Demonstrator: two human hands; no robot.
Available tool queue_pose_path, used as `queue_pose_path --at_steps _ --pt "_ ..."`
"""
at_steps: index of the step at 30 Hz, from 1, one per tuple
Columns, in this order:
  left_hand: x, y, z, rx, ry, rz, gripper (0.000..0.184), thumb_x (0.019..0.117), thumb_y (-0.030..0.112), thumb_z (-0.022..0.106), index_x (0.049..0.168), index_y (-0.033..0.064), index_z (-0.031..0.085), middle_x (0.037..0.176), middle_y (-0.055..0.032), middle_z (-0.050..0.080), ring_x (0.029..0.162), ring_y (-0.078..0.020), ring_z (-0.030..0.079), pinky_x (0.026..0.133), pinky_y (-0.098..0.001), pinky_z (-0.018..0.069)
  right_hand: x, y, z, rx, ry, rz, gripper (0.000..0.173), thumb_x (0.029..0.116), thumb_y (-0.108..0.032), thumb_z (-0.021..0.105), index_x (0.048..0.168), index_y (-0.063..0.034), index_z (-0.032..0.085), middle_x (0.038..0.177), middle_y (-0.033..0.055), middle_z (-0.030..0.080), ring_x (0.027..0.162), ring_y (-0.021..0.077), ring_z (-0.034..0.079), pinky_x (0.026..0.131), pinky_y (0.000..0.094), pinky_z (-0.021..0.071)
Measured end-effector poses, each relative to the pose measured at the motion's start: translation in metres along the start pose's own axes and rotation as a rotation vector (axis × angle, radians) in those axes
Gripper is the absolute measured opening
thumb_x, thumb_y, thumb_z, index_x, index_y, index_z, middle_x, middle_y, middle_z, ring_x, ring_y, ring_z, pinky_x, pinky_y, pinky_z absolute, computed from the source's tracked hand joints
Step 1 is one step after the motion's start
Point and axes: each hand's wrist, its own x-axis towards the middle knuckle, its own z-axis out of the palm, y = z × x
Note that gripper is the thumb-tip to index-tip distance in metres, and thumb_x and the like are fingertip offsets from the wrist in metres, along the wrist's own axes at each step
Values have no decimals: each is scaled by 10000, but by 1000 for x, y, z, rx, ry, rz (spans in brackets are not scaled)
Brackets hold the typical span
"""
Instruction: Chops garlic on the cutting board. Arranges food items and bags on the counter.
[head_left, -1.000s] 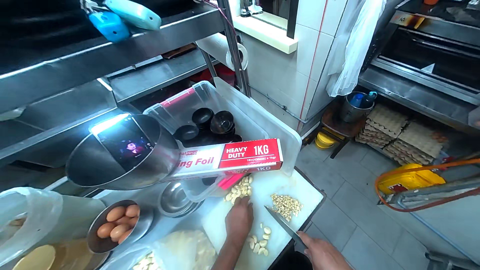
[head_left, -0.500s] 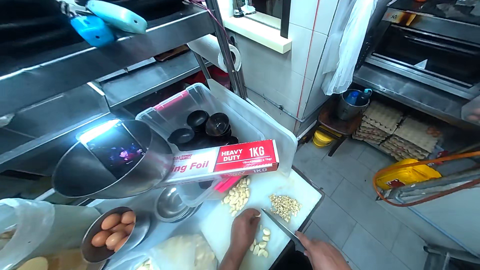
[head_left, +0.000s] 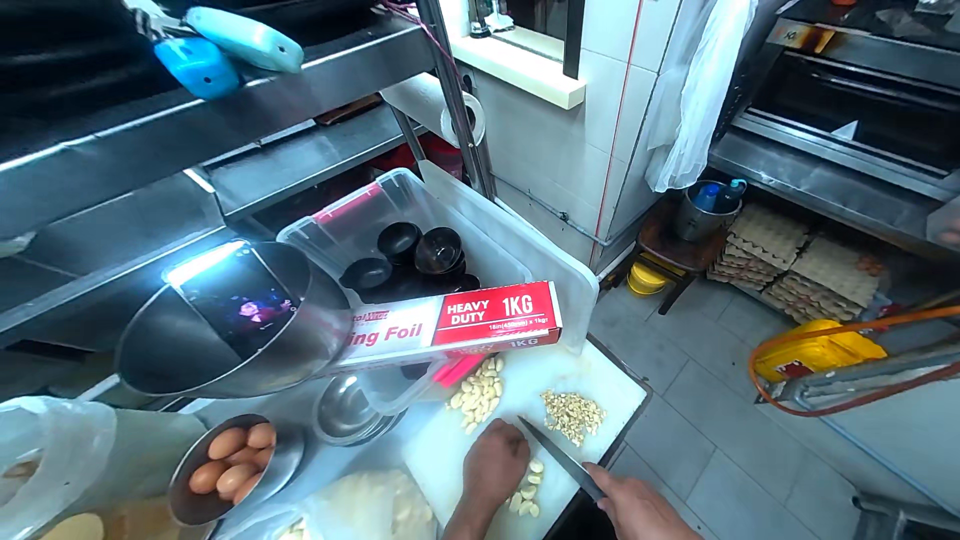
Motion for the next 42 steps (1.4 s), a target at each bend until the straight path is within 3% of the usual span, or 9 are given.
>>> queue_pose_path --at_steps 4,11,14,17,19,26,33,38,42 --pt "17 -3 -15 118 182 -171 454 1009 479 517 1400 276 628 1252 -34 715 1057 -249 726 854 -520 606 -2 9 5 12 21 9 510 1059 -301 510 1562 -291 425 1052 150 751 964 367 737 849 593 587" --pt "17 0 -7 -2 54 -166 409 996 556 531 1103 216 733 986 -9 749 949 -206 728 812 -493 602 -6 8 7 8 40 13 484 1055 -297 515 1535 -286 455 1036 138 753 952 355 741 827 593 591" --pt "14 -13 9 -211 259 -44 304 989 490 606 1017 226 754 853 58 732 782 -107 706 734 -415 610 -7 8 7 17 37 16 488 1057 -291 512 1541 -289 450 1044 139 752 958 358 739 836 589 589" --pt "14 -25 14 -94 307 252 283 984 179 565 1182 236 759 1266 70 704 1186 -112 652 1007 -372 565 -8 12 7 40 42 34 503 1061 -299 505 1558 -292 432 1062 139 753 973 355 738 853 584 588" --pt "15 -29 18 96 257 379 351 953 105 534 1150 267 775 1332 94 683 1223 -154 623 1011 -376 540 -8 12 7 45 50 58 523 1059 -308 505 1574 -290 416 1068 139 753 972 352 738 857 581 587" --pt "10 -14 22 164 128 261 284 999 373 570 1117 193 755 1130 2 727 1142 -187 661 988 -370 555 -21 4 -5 -87 30 39 528 1064 -289 487 1585 -304 401 1094 152 737 976 370 730 823 582 592" --pt "6 -3 27 127 112 175 293 995 389 558 1113 195 744 1090 -21 722 1112 -201 677 947 -394 578 -18 -2 -2 -126 17 37 505 1065 -280 472 1568 -298 423 1059 168 730 927 385 730 777 598 592" --pt "-6 3 10 50 -85 68 388 939 525 578 1120 220 737 1134 -23 679 1115 -206 660 926 -454 587 0 5 -6 -82 4 4 513 1065 -301 490 1572 -331 417 1080 144 749 974 370 734 835 601 586" --pt "0 -3 -3 16 152 -107 480 970 560 571 1265 206 705 1165 -47 715 1007 -225 718 852 -488 613 0 9 -9 -46 16 33 513 1069 -310 492 1575 -311 409 1066 148 750 968 369 735 843 593 587"
